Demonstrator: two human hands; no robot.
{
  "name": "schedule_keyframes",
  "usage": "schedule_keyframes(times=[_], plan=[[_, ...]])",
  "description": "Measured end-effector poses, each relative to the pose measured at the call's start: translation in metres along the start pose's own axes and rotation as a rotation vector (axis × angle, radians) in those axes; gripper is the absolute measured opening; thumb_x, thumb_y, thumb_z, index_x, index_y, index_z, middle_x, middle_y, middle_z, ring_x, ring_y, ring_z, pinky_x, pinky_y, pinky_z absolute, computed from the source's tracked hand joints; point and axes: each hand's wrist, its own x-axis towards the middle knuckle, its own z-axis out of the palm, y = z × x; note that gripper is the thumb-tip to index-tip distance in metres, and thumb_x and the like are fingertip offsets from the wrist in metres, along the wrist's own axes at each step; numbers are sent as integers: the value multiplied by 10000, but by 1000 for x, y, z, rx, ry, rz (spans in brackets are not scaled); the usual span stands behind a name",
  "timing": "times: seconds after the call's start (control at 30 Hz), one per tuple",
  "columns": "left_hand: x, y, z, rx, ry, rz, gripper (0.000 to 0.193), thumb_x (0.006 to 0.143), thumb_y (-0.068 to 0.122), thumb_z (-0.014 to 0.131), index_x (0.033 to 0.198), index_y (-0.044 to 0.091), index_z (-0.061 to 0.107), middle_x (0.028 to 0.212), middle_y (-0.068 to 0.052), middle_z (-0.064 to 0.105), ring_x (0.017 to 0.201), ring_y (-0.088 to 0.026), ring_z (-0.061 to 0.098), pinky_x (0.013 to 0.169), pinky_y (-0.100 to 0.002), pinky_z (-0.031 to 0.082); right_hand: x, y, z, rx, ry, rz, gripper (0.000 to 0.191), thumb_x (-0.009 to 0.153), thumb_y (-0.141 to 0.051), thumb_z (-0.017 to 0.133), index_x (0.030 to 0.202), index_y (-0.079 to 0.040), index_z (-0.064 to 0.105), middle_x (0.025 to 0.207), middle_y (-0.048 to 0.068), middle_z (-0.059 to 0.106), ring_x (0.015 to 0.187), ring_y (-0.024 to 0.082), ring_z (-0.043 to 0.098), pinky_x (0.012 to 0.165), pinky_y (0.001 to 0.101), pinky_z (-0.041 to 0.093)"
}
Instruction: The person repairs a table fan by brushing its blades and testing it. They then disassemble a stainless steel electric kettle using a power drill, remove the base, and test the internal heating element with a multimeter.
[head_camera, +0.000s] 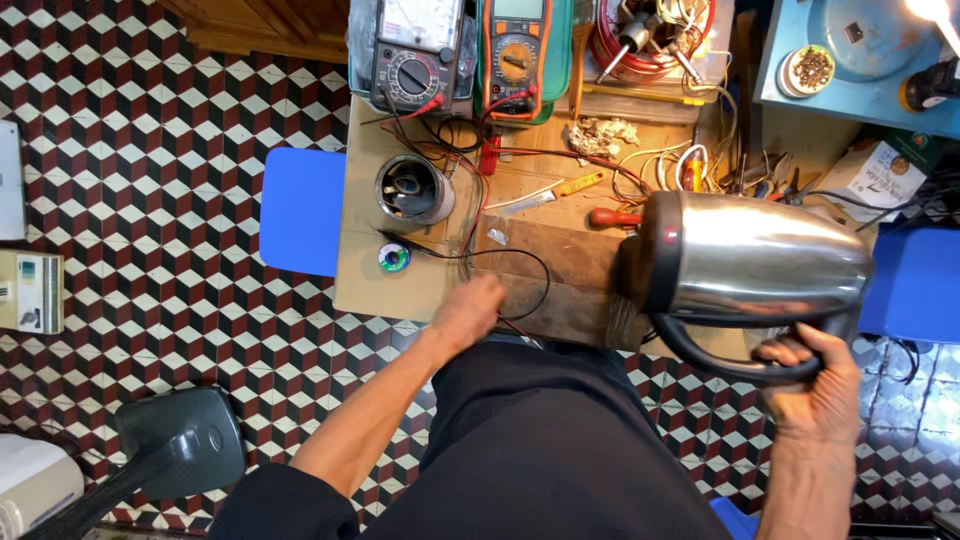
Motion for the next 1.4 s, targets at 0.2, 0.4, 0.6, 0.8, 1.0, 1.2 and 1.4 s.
schedule_keyframes(times=[0.2,0.4,0.6,0.8,1.0,1.2,1.4], plan=[[3,12,59,311,-9,336,261,739,33,652,991,101,646,1081,-104,603,1081,-317,569,844,-456,491,-14,-53,-51,33,102,-106,142,1021,5,703,1030,-92,600,753,-11,488,690,103,507,789,318,481],[-15,-32,53,287,-83,389,70,823,77,670,885,106,686,920,-90,660,985,-326,612,818,-474,501,-1,-48,-69,-62,172,-68,210,979,-53,712,944,-106,512,707,-9,487,653,123,512,777,336,513],[-30,-77,-65,940,-260,-59,215,784,97,737,993,127,778,1014,-95,745,1061,-267,684,886,-400,545,25,-10,-43,-89,113,105,159,937,-34,707,1039,-79,594,689,-50,463,584,56,452,638,207,439],[9,56,-96,-442,226,-232,562,870,353,742,1368,116,631,1271,-83,709,1074,-220,692,926,-327,542,50,38,7,218,-187,464,101,936,-55,646,1029,-21,626,677,-39,462,565,62,446,572,211,447],[10,165,-106,-1311,547,-52,619,1017,372,633,1508,19,502,1376,-94,625,1262,-138,585,1081,-281,456,65,90,79,-10,-140,727,185,916,-162,580,1041,-27,605,798,74,616,649,165,603,645,302,555],[-6,183,-121,-803,754,-188,588,979,326,650,1457,8,523,1375,-157,653,1271,-227,628,1056,-325,479,110,146,82,-551,-174,795,218,903,-220,641,1046,-56,642,904,104,684,687,202,634,568,320,526],[-5,188,-81,-633,835,-192,552,1009,300,612,1469,12,512,1415,-212,636,1329,-309,610,1095,-380,467,147,171,62,-859,-253,840,219,972,-289,633,1068,-92,632,910,50,627,674,153,610,559,355,540]])
